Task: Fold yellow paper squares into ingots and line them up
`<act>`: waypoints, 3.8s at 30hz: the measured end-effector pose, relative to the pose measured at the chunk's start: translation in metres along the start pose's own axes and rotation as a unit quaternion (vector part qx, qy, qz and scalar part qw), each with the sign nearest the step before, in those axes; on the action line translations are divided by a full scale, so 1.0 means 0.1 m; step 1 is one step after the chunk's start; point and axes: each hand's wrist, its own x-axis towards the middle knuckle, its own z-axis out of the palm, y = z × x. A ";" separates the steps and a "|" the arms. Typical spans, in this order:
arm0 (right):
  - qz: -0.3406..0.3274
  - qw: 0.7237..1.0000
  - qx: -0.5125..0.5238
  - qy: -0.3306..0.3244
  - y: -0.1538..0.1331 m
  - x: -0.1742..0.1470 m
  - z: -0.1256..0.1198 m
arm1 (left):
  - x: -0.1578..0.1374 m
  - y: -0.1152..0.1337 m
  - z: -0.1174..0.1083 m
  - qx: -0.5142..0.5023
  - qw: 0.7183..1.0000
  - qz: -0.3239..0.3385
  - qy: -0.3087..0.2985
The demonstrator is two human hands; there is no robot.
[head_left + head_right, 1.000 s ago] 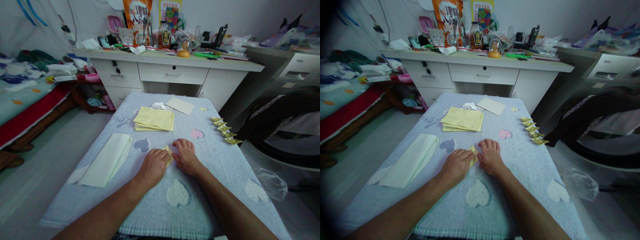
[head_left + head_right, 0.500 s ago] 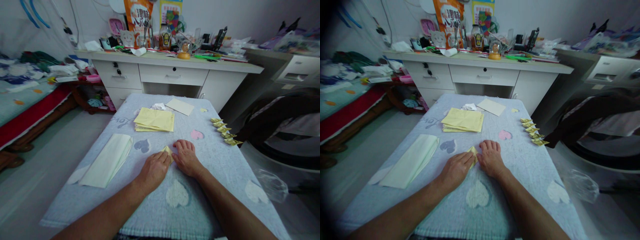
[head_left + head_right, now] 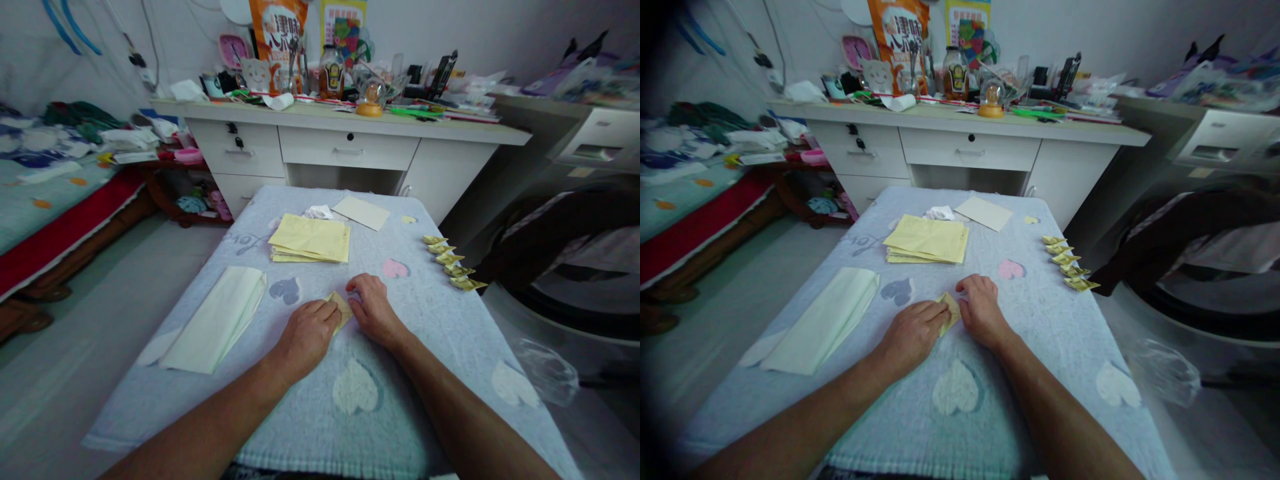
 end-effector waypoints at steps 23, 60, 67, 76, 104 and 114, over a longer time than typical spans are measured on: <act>0.014 0.996 -0.081 -0.034 -0.20 0.06 0.27 | 0.04 -0.23 -0.03 -0.039 0.969 -0.241 0.035; 0.025 0.993 -0.094 -0.067 0.07 -0.02 -0.01 | 0.03 -0.45 -0.11 -0.087 0.968 -0.236 0.008; -0.014 0.996 -0.082 -0.038 0.02 0.00 0.05 | 0.06 -0.42 -0.13 -0.122 0.975 -0.185 0.020; -0.015 0.999 -0.020 -0.032 -0.02 0.03 0.09 | 0.12 -0.32 -0.10 -0.179 0.963 -0.198 0.033; -0.036 0.967 0.237 0.092 -0.06 0.01 0.00 | 0.12 -0.28 -0.35 -0.615 0.761 -0.161 0.131; -0.060 0.958 0.258 0.113 -0.10 0.00 0.00 | 0.09 -0.30 -0.35 -0.649 0.736 -0.164 0.097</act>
